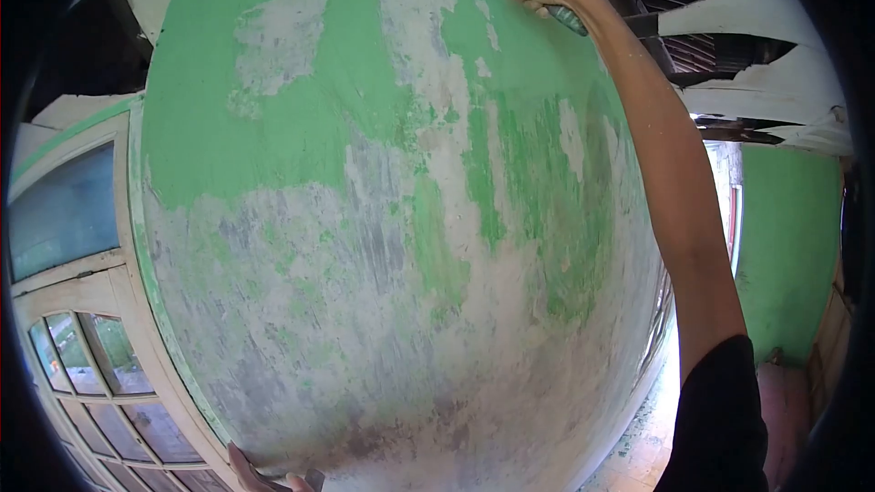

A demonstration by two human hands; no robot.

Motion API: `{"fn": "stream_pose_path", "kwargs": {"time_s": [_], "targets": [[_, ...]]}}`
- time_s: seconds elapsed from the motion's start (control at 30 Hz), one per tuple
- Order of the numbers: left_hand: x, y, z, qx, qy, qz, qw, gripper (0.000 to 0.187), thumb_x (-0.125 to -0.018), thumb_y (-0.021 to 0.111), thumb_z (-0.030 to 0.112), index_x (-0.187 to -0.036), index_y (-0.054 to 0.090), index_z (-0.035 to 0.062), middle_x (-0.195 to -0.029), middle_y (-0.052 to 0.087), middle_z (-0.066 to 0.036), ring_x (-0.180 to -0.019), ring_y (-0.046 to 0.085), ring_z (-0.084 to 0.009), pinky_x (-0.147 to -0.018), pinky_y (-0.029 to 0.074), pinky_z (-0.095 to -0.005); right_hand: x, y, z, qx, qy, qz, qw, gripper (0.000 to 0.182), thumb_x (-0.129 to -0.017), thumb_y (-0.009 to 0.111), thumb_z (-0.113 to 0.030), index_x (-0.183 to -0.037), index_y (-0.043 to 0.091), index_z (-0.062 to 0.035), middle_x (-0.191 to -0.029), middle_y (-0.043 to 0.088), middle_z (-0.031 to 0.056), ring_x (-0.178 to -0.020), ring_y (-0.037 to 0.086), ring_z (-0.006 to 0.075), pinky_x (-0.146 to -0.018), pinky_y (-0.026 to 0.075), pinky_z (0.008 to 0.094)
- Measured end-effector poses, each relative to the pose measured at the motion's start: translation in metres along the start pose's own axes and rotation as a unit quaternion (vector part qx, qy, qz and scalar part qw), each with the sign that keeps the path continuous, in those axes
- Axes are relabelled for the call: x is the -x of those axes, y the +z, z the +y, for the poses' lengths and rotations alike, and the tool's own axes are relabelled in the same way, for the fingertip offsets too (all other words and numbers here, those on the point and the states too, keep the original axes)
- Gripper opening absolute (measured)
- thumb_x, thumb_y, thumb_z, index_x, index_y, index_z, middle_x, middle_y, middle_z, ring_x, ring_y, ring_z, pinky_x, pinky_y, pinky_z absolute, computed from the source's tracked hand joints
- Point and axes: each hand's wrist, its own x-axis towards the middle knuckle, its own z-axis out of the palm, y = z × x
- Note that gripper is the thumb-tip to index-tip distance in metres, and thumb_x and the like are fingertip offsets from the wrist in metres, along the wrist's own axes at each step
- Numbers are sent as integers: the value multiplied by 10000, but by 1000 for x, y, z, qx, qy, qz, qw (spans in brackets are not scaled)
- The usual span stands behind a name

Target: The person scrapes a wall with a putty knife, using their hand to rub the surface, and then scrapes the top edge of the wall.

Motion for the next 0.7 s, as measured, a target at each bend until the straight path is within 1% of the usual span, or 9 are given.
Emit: {"fn": "stream_pose_path", "kwargs": {"time_s": [0.17, 0.27, 0.33, 0.43, 0.5, 0.57, 0.6, 0.67, 0.7], "targets": [[-6, -2, -3, 3, 2, 17, 1000, 719, -1023, 521, 428, -1541, 314, -25, -1522, 355, -271, -1399, 342, -400, -1153, 259, -496, 8, -6, -15, 51, 32, -70, 996, 879, -703, 478, -3, -1546, 439, -249, -610, 553, 36, -424, 456, 114, -420, 422, 296], [-3, -5, 1, -2, 7, 8, 1000, 723, -1024, 521, 431, -1544, 310, -25, -1538, 346, -275, -1418, 331, -405, -1166, 247, -498, -13, -1, 5, 82, 2, 23, 996, 862, -710, 491, -3, -1545, 436, -210, -674, 610, 74, -396, 464, 124, -390, 405, 304], [5, -11, 10, -2, -6, 5, 1000, 724, -1024, 520, 432, -1545, 309, -25, -1543, 343, -276, -1424, 328, -407, -1171, 243, -499, -8, -2, -37, 103, 76, 19, 992, 570, -854, 520, -130, -1410, 567, -18, -1346, 622, 245, -1184, 640, 353, -984, 499, 446], [5, -21, 13, -33, -26, -48, 998, 712, -1040, 468, 433, -1581, 243, 28, -1603, 262, -236, -1479, 247, -396, -1186, 207, -549, 35, 10, -48, 57, 91, 7, 994, 646, -821, 457, -41, -1464, 518, -21, -1023, 718, 218, -714, 657, 251, -679, 513, 398], [3, -28, 14, -52, -33, -85, 994, 706, -1051, 433, 433, -1604, 199, 63, -1643, 208, -210, -1516, 193, -389, -1197, 183, -583, 78, 31, -38, 62, 31, -32, 997, 831, -734, 480, 26, -1542, 429, -161, -965, 721, 171, -625, 676, 212, -588, 551, 313], [11, -36, 15, -65, -37, -106, 992, 703, -1056, 415, 433, -1616, 177, 81, -1663, 181, -196, -1535, 167, -386, -1202, 171, -599, 145, 92, -20, 8, -83, 55, 995, 770, -789, 447, 73, -1532, 427, -126, -1398, 607, 175, -1155, 674, 274, -992, 523, 338], [20, -40, 11, -86, -13, -131, 988, 735, -1045, 445, 456, -1604, 195, 49, -1663, 165, -215, -1537, 142, -398, -1212, 144, -572, 200, 112, -39, -106, -52, 23, 993, 724, -830, 446, 108, -1524, 426, -96, -1557, 438, 121, -1457, 398, 251, -1217, 279, 353], [43, -50, 5, -124, 31, -180, 975, 806, -1022, 504, 501, -1579, 231, -14, -1663, 134, -254, -1541, 93, -422, -1232, 90, -518, 311, 158, -47, -108, -16, -36, 993, 727, -838, 460, 148, -1526, 419, -82, -1577, 409, 135, -1462, 388, 231, -1229, 254, 401], [56, -54, 5, -155, 27, -266, 951, 903, -1019, 456, 569, -1608, 49, 19, -1683, 38, -215, -1531, 72, -460, -1233, 78, -534, 382, 188, -45, -237, 108, -91, 961, 733, -846, 438, 149, -1538, 402, -89, -1585, 395, 157, -1462, 392, 266, -1233, 231, 459]]}}
